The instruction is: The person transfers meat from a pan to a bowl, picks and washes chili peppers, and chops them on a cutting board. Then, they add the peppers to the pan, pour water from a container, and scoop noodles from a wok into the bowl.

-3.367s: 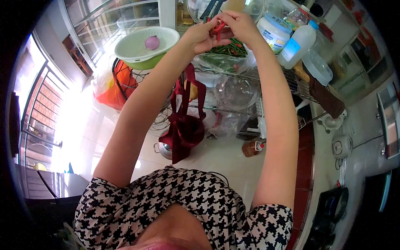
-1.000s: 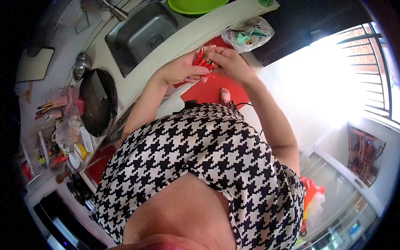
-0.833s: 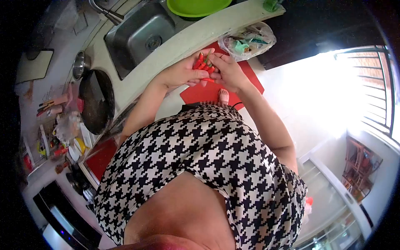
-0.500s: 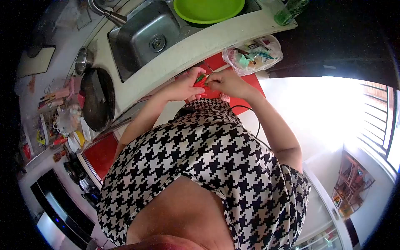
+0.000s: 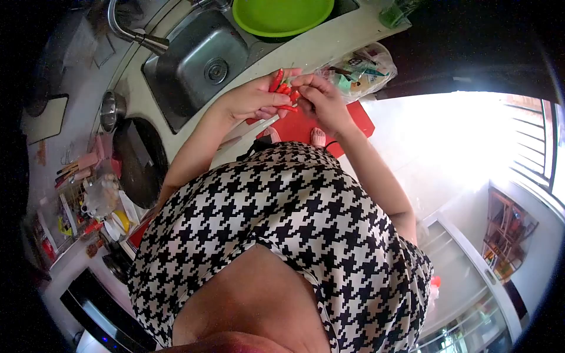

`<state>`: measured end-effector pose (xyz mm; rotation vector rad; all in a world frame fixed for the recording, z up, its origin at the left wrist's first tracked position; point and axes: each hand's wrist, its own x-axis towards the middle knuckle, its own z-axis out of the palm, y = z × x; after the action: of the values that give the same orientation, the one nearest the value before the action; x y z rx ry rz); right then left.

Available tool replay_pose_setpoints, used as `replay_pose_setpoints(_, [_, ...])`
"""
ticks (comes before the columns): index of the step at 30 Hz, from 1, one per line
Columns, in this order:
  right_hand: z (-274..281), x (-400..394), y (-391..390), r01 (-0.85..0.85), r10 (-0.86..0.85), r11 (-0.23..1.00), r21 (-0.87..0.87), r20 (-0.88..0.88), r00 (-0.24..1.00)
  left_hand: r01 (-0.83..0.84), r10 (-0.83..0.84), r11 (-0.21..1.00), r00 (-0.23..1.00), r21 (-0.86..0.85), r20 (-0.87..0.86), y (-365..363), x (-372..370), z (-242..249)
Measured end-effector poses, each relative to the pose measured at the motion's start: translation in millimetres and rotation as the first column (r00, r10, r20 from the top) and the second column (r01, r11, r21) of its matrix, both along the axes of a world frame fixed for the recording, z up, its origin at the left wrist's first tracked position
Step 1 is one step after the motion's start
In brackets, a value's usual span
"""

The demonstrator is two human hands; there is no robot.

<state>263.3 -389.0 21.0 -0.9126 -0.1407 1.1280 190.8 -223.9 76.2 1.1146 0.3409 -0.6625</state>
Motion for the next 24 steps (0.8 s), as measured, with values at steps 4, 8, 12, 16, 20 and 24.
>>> replay_pose_setpoints(4, [5.4,14.3,-2.0,-0.139,0.207,0.968,-0.209,0.352,0.913,0.096,-0.092,0.978,0.995,0.186,-0.026,-1.3,3.0,-11.7])
replay_pose_setpoints(8, [-15.0,12.8,4.9,0.004,0.066,0.994,-0.105,0.657,0.751,0.128,-0.136,0.917,0.991,0.378,-0.006,-7.3,4.6,-10.0])
replay_pose_setpoints(12, [-12.9,11.8,2.0,0.037,-0.014,0.994,-0.103,0.214,0.977,0.106,-0.167,0.910,0.979,0.400,0.120,-13.4,8.0,-5.3])
replay_pose_setpoints(16, [-9.4,-2.8,6.1,0.291,-0.225,0.956,-0.047,0.521,0.823,-0.166,-0.169,0.729,0.897,0.664,0.409,-27.1,5.6,-29.4])
replay_pose_setpoints(20, [-15.0,-1.5,1.1,0.395,-0.024,0.917,-0.054,0.981,0.190,-0.099,-0.152,0.661,0.953,0.744,0.261,-33.3,0.8,-52.9])
replay_pose_setpoints(24, [-18.6,-5.0,-13.0,0.400,0.135,0.901,-0.168,0.985,0.108,0.024,-0.370,0.557,0.902,0.830,0.222,-37.2,-4.2,-62.6])
